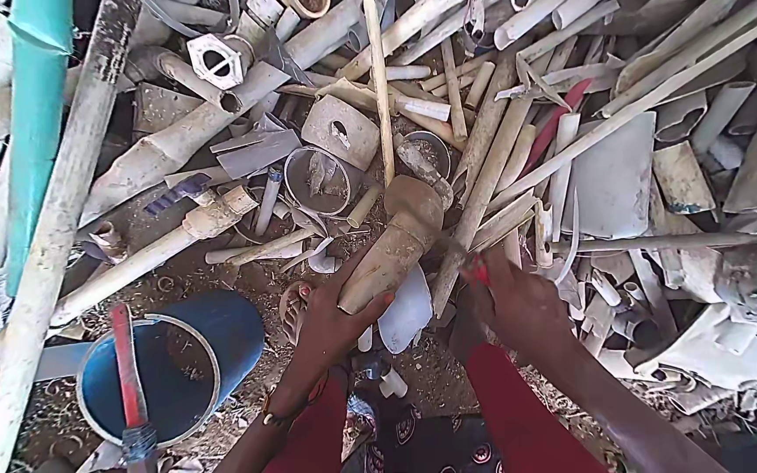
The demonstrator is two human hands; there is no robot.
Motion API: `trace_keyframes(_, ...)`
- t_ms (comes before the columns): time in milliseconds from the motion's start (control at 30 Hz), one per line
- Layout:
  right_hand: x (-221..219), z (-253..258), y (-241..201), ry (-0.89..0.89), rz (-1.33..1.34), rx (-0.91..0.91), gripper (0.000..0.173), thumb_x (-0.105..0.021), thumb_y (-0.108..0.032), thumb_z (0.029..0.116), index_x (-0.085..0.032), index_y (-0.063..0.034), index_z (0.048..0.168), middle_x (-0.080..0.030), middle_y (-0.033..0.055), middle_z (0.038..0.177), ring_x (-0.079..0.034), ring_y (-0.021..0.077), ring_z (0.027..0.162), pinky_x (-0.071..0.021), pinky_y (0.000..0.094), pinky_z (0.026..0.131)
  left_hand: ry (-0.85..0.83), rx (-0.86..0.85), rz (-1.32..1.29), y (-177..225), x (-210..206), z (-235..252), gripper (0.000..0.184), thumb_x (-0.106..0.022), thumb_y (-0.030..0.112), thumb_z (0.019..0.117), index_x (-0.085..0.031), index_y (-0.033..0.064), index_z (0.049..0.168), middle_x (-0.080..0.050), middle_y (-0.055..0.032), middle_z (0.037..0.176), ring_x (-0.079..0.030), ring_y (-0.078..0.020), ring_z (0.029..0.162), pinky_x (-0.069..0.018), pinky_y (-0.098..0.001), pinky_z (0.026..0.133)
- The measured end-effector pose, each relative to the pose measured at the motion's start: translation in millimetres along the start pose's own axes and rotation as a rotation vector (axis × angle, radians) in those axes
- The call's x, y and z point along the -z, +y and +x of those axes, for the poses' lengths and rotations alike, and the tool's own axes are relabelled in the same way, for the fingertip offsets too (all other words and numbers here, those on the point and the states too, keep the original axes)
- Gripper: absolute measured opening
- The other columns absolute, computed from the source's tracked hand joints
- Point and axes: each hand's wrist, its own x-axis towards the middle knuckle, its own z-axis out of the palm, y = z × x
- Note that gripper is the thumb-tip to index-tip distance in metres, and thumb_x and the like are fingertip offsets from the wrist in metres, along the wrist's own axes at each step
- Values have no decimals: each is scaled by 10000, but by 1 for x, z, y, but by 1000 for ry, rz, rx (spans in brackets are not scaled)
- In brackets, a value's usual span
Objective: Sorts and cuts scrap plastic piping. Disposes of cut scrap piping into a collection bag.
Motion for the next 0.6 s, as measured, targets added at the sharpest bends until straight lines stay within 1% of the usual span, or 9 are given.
trace_keyframes(33, 0, 0, -3, -13, -22, 36, 361, -508, -308, 1023, -662, 10, 1098, -644, 177, 692, -662, 378, 541, -507, 482, 440, 13, -15, 31, 0, -1, 0, 841, -683, 695, 812, -556, 194, 1475, -714, -2, 1206, -690, -47, 999, -578, -298, 873)
trace_keyframes(100, 1, 10, 0, -257, -48, -78, 332, -489, -251, 1075, -604, 13, 1241, -685, 248, 829, -705, 472, 735, -542, 570, 593, 51, -67, 128, 2, -4, -1, 850, -683, 675, 815, -559, 153, 1475, -731, -72, 1169, -709, -125, 973, -575, -368, 856)
trace_keyframes(167, 7, 23, 3, -325, -90, -129, 336, -470, -305, 1093, -576, -17, 1229, -680, 230, 830, -704, 472, 791, -527, 566, 634, 98, -118, 200, 7, -8, 2, 846, -669, 672, 820, -568, 131, 1463, -742, -85, 1123, -714, -137, 943, -576, -364, 838)
trace_keyframes(300, -3, 3, -8, 59, -101, 118, 297, -519, -258, 1017, -654, 6, 1008, -632, 176, 679, -655, 369, 530, -491, 451, 423, 104, -147, 248, 7, -6, 3, 845, -662, 665, 819, -589, 93, 1437, -749, -93, 1089, -718, -143, 919, -576, -363, 822)
trace_keyframes(333, -8, 2, -5, 40, -92, 124, 277, -532, -227, 1006, -657, 19, 1032, -643, 191, 701, -661, 381, 545, -501, 460, 436, 102, -138, 246, 4, -7, 2, 850, -662, 670, 817, -592, 86, 1430, -747, -93, 1091, -716, -145, 923, -574, -365, 828)
trace_keyframes(400, -11, 14, 5, -207, -27, -62, 290, -518, -207, 1066, -601, 39, 1195, -671, 260, 833, -699, 477, 736, -540, 568, 597, 87, -111, 233, 2, -7, 0, 873, -662, 690, 814, -567, 113, 1462, -741, -87, 1129, -711, -146, 960, -567, -379, 856)
trace_keyframes(467, -5, 20, 4, -252, -5, -123, 316, -504, -268, 1078, -580, 16, 1195, -669, 242, 822, -700, 477, 780, -534, 570, 633, 89, -97, 232, 5, -6, 4, 875, -649, 709, 814, -567, 127, 1463, -741, -82, 1123, -711, -142, 961, -570, -375, 856)
trace_keyframes(533, -10, 1, -10, -60, 33, -9, 311, -506, -268, 1050, -629, 17, 1067, -641, 180, 701, -682, 404, 612, -529, 507, 505, 62, -83, 258, 6, -4, 1, 880, -629, 724, 818, -574, 121, 1456, -744, -90, 1100, -713, -165, 941, -568, -404, 834)
trace_keyframes(600, -25, -3, -9, 109, 1, 150, 257, -498, -213, 1006, -644, -3, 993, -619, 146, 672, -637, 337, 516, -488, 435, 420, 63, -90, 263, 6, -6, 4, 876, -622, 730, 815, -603, 83, 1405, -741, -87, 1048, -708, -155, 896, -572, -390, 798)
